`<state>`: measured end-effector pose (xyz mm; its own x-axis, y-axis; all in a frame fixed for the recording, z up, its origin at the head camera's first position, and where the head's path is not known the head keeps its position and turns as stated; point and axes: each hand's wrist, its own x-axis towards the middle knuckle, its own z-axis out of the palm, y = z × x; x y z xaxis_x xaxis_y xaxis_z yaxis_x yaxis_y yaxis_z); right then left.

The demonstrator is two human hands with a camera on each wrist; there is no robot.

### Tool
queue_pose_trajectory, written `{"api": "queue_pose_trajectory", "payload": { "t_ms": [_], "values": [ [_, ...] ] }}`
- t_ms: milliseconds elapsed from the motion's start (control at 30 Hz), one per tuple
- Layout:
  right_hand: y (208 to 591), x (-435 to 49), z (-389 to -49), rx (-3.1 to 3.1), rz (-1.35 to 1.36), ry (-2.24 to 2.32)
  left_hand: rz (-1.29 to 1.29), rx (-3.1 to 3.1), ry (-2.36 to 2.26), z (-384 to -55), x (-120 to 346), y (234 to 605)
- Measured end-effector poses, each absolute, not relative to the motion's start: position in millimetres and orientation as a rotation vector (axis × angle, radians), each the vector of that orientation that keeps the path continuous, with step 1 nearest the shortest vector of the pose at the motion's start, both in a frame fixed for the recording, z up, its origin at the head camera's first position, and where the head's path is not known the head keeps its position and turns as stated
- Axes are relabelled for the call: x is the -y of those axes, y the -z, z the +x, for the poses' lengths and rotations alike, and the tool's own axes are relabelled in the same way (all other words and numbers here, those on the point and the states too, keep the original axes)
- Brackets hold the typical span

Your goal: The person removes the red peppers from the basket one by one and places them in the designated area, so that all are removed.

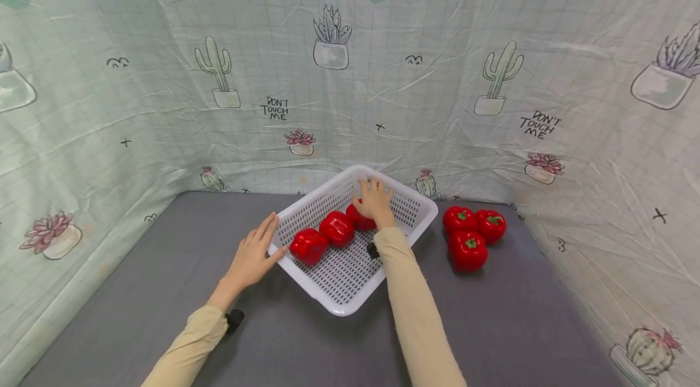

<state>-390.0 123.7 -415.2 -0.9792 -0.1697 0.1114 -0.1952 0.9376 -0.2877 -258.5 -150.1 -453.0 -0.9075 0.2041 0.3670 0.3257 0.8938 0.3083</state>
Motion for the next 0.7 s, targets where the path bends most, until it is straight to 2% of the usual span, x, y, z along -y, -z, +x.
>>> {"api": "queue_pose_trajectory", "payload": {
  "t_ms": [700],
  "values": [
    [419.8, -133.0, -382.6, 3.238, 0.379, -0.249, -0.398, 2.724, 0.533, -258.9, 149.8, 453.4]
  ]
}}
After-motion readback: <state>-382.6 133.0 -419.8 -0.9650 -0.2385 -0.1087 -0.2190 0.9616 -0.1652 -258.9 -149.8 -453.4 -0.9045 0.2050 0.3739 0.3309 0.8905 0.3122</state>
